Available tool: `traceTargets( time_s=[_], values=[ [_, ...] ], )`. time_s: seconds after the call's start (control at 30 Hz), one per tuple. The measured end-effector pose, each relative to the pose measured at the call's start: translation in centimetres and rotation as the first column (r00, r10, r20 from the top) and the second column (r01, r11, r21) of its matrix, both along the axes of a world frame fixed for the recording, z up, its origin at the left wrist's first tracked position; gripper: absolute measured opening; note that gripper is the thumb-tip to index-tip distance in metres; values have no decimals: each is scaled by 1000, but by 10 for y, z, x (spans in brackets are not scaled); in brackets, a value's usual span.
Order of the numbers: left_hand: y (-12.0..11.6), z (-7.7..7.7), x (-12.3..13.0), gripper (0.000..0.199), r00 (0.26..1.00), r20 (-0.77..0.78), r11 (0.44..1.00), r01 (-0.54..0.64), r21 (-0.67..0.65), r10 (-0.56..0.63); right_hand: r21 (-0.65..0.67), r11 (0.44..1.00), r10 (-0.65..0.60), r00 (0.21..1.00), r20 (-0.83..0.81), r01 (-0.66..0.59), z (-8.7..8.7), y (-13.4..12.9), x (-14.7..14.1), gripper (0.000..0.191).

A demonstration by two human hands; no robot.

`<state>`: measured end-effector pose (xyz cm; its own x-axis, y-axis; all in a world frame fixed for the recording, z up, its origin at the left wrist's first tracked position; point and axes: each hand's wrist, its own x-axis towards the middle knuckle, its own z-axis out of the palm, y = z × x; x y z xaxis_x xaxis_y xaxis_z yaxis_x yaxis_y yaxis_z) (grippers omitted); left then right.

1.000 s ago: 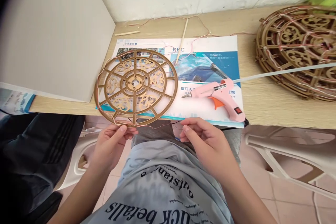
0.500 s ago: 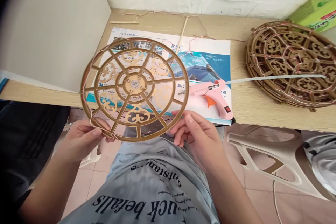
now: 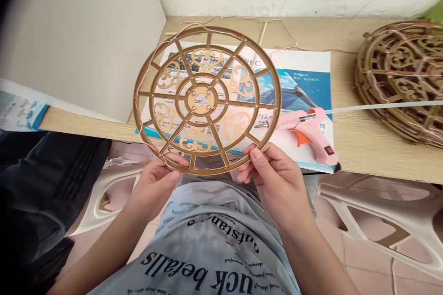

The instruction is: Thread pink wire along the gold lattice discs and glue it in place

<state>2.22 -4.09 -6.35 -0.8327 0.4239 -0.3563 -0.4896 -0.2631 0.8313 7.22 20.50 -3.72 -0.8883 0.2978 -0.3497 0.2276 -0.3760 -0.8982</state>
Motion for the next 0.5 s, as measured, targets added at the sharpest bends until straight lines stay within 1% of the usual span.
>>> traceTargets(
  time_s=[0.1, 0.2, 0.37, 0.5],
  values=[
    [13, 7, -1, 31, 994, 96, 998, -56, -12, 57, 34, 999, -1, 1000, -8, 1, -1, -5, -5, 33],
    [16, 11, -5, 36, 984, 158, 996, -89, 11, 86, 33, 999, 10, 1000, -12, -9, -3, -9, -8, 34],
    [14, 10, -3, 32, 972, 217, 995, -97, 16, 92, 57, 998, 22, 997, 71, -26, -7, -18, -11, 38],
    [12, 7, -3, 32, 964, 241, 993, -117, 19, 109, 68, 997, 33, 991, 131, -42, -10, -22, -11, 41]
  ],
)
